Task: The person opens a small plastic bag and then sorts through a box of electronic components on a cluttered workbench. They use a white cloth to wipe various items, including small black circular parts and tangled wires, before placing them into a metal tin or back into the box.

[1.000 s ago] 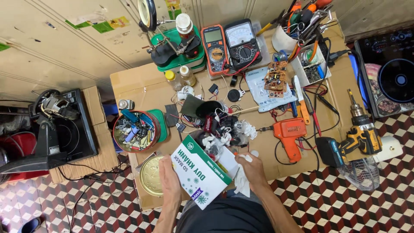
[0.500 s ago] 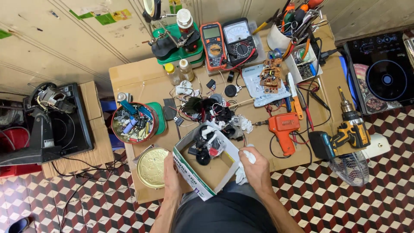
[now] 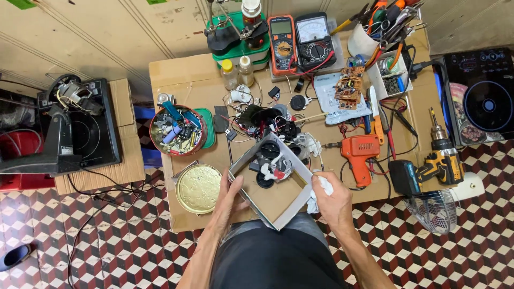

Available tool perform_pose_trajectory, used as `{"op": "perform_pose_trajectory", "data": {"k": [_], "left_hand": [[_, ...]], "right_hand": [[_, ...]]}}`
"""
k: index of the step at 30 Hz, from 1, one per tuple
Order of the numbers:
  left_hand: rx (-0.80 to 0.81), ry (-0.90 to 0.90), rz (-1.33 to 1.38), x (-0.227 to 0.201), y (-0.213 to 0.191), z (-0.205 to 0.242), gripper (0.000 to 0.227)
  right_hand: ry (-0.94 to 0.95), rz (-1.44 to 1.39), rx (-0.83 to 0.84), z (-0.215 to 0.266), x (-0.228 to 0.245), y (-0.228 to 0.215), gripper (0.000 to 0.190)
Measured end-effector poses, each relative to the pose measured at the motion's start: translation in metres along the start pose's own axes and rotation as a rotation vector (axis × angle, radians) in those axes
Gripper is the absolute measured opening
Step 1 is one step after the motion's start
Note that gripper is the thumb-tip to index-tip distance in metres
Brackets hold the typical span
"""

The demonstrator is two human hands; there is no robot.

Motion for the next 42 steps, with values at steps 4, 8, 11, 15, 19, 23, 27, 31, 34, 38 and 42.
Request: {"op": "perform_pose_trajectory", "data": {"k": [4,8,11,15,19,23,27,31,34,38,42], "left_hand": [[-0.012,0.1,0.084,-0.002,0.004,0.007,0.096],[-0.039,0.126,0.136,-0.001,0.0,0.006,0.086],[-0.092,0.109,0.108,-0.012,0.002,0.016,0.089],[-0.128,0.14,0.087,0.002,0.0,-0.004,0.097],[-0.163,0.2,0.076,0.003,0.013,0.005,0.096],[-0.191,0.278,0.039,0.009,0.017,0.006,0.094],[-0.191,0.375,0.1,-0.004,0.026,0.012,0.092],[-0.233,0.388,-0.041,-0.003,0.028,0.006,0.091],[-0.186,0.305,0.034,0.0,0.029,0.001,0.093],[-0.181,0.285,0.059,0.007,0.022,-0.009,0.092],[-0.072,0.105,0.209,0.0,0.022,-0.002,0.09]], "right_hand": [[0.094,-0.162,0.031,-0.02,-0.033,-0.008,0.024],[0.046,-0.031,0.097,-0.055,-0.076,-0.014,0.046],[-0.058,0.383,0.222,-0.066,-0.008,-0.019,0.061],[0.198,0.17,0.109,-0.053,0.083,-0.013,0.035],[-0.387,0.317,0.381,-0.05,0.088,0.039,0.031],[-0.589,0.478,0.47,-0.053,0.086,0.074,0.06],[-0.448,0.655,0.669,-0.044,0.047,0.081,0.059],[-0.41,0.663,0.72,-0.036,0.047,0.065,0.053],[-0.275,0.593,0.645,-0.038,0.073,0.041,0.049],[0.146,0.198,0.442,-0.042,0.076,0.005,0.044],[0.311,-0.371,0.203,-0.04,0.033,-0.022,0.04]]}}
Point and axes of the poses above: each hand's wrist, its own z-axis away from the middle knuckle, its own y-axis out of the palm, x = y × z, the point moved 2 cm from there along -z, towards the middle knuckle, and after that the axes turned 13 degrees about -y, right-handed, at the moved point
